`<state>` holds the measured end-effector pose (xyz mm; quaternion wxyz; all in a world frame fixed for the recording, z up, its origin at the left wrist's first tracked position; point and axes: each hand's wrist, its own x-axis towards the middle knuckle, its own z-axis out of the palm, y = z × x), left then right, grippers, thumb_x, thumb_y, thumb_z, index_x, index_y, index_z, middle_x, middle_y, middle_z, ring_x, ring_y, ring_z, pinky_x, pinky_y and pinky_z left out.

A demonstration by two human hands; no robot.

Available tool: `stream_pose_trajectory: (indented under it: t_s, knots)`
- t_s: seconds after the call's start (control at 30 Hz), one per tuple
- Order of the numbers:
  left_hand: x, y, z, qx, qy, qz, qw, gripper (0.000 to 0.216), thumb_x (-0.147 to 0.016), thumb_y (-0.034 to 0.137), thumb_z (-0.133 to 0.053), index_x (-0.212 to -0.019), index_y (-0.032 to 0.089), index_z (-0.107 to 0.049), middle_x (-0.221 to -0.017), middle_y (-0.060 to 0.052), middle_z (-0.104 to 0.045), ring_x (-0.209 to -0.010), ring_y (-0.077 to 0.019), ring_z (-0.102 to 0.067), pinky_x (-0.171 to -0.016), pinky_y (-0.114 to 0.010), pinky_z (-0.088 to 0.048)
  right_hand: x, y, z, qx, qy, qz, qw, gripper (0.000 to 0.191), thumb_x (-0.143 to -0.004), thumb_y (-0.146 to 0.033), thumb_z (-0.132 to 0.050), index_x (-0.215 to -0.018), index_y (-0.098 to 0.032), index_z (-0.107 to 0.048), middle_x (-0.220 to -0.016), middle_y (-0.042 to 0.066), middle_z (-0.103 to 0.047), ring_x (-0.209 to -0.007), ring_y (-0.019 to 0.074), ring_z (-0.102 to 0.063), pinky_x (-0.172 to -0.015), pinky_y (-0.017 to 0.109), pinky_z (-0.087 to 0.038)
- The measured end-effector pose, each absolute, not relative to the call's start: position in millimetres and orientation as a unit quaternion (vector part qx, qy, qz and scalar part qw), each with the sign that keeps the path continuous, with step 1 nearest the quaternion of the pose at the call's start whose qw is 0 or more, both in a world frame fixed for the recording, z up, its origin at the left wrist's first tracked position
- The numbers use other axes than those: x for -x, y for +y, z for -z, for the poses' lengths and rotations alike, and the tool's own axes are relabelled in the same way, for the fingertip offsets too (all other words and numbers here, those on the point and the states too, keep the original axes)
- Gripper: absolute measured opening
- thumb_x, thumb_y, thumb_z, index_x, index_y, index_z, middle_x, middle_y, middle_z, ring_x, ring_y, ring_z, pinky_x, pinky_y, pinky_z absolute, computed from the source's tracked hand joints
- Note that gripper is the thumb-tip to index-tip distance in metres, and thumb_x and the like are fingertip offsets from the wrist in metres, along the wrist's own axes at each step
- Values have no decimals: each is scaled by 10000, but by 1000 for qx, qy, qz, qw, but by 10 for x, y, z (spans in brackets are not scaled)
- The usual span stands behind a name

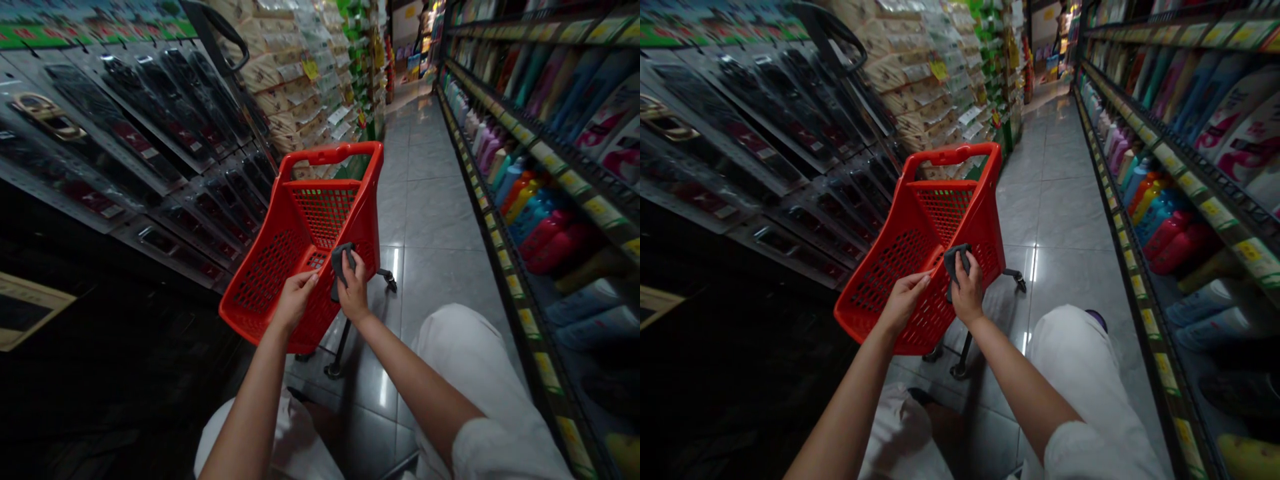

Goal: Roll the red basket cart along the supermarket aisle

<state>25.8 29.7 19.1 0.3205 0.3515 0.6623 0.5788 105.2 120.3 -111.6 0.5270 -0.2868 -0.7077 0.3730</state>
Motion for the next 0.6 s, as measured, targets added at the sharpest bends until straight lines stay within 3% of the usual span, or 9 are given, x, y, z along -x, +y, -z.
stream_pose_trajectory:
  t_s: [0.23,0.43,0.6]
  knots:
    - [-312,231,-194,-350,674,-561,329,516,-653,541,-804,-996,156,-785,-912,-101,-782,-936,-264,-692,-951,-389,-479,-1023,1576,1535,460,-570,-440,520,654,-839,-132,-415,-1491,-190,-402,-1380,135,-410,-1341,245,-402,-1160,486,-314]
    - [-338,260,-206,-355,670,-563,328,510,-641,545,-811,-978,162,-790,-914,-105,-783,-924,-270,-697,-968,-403,-476,-1011,1690,1243,348,-661,-365,555,646,-873,-163,-442,-1508,-254,-368,-1489,104,-337,-1409,221,-333,-1179,436,-283]
    - [-351,262,-234,-342,676,-566,325,512,-614,547,-827,-962,172,-794,-926,-102,-784,-913,-266,-702,-941,-389,-492,-1091,1835,1588,458,-593,-418,515,635,-809,-122,-462,-1443,-154,-461,-1427,171,-435,-1366,264,-395,-1147,495,-308]
